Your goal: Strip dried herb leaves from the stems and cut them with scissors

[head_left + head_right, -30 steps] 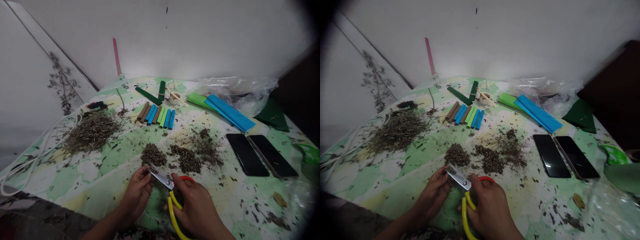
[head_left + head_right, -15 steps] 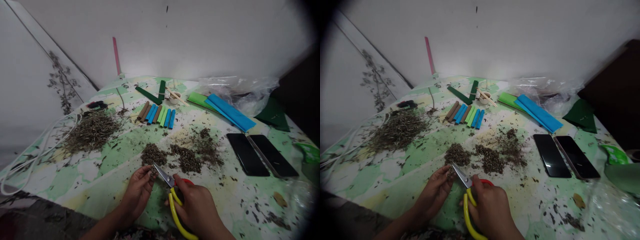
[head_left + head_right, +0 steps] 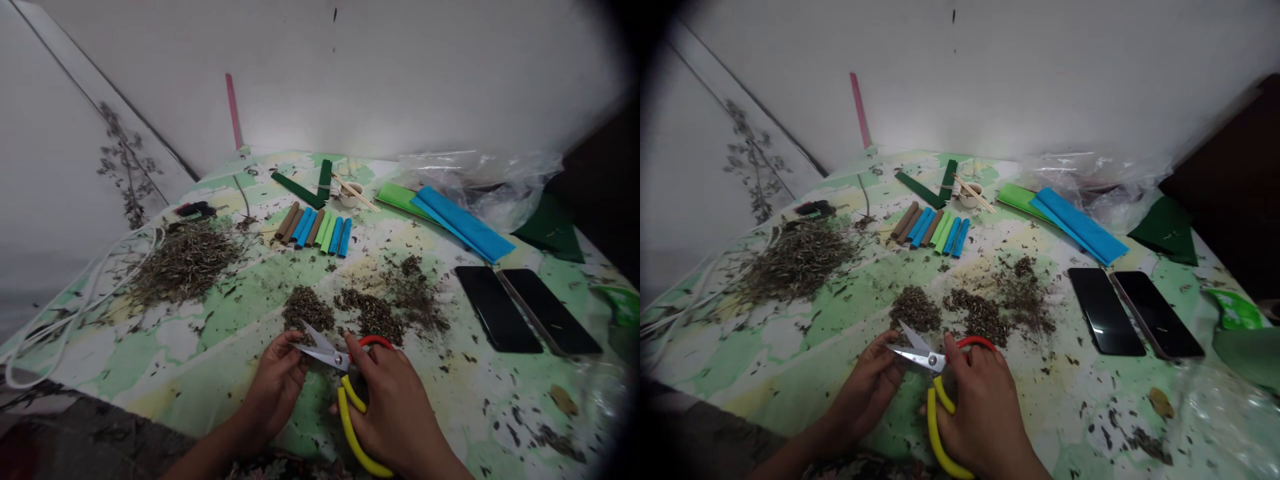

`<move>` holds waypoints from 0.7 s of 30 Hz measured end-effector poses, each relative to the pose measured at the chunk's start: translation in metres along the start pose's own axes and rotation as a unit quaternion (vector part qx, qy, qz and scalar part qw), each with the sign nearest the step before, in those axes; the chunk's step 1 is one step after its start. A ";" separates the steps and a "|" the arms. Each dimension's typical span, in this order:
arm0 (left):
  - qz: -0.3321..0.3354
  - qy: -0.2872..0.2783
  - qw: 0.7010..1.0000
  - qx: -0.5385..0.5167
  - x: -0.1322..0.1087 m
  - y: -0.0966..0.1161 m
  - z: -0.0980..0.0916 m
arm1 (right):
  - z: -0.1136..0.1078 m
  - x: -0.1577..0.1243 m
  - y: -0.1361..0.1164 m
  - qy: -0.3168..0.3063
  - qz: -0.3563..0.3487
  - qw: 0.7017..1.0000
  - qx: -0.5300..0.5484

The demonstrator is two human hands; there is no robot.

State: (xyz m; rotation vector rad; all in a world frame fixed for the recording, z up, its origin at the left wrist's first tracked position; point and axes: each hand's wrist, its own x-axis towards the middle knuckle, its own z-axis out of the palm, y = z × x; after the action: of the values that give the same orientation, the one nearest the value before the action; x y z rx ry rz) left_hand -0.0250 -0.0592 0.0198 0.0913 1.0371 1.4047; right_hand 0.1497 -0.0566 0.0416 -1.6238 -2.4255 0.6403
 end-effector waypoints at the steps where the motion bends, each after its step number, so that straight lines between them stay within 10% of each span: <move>1: -0.001 -0.001 1.000 0.001 0.000 0.000 0.000 | 0.000 0.000 0.000 -0.002 -0.001 1.000 -0.001; 21: 0.022 0.000 0.999 0.027 0.002 -0.004 -0.005 | 0.007 -0.005 0.004 -0.030 -0.042 0.998 -0.045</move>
State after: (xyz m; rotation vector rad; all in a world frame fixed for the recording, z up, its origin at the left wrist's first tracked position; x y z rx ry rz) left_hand -0.0257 -0.0610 0.0130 0.1540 1.0797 1.4155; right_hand 0.1523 -0.0613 0.0346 -1.5465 -2.5847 0.5830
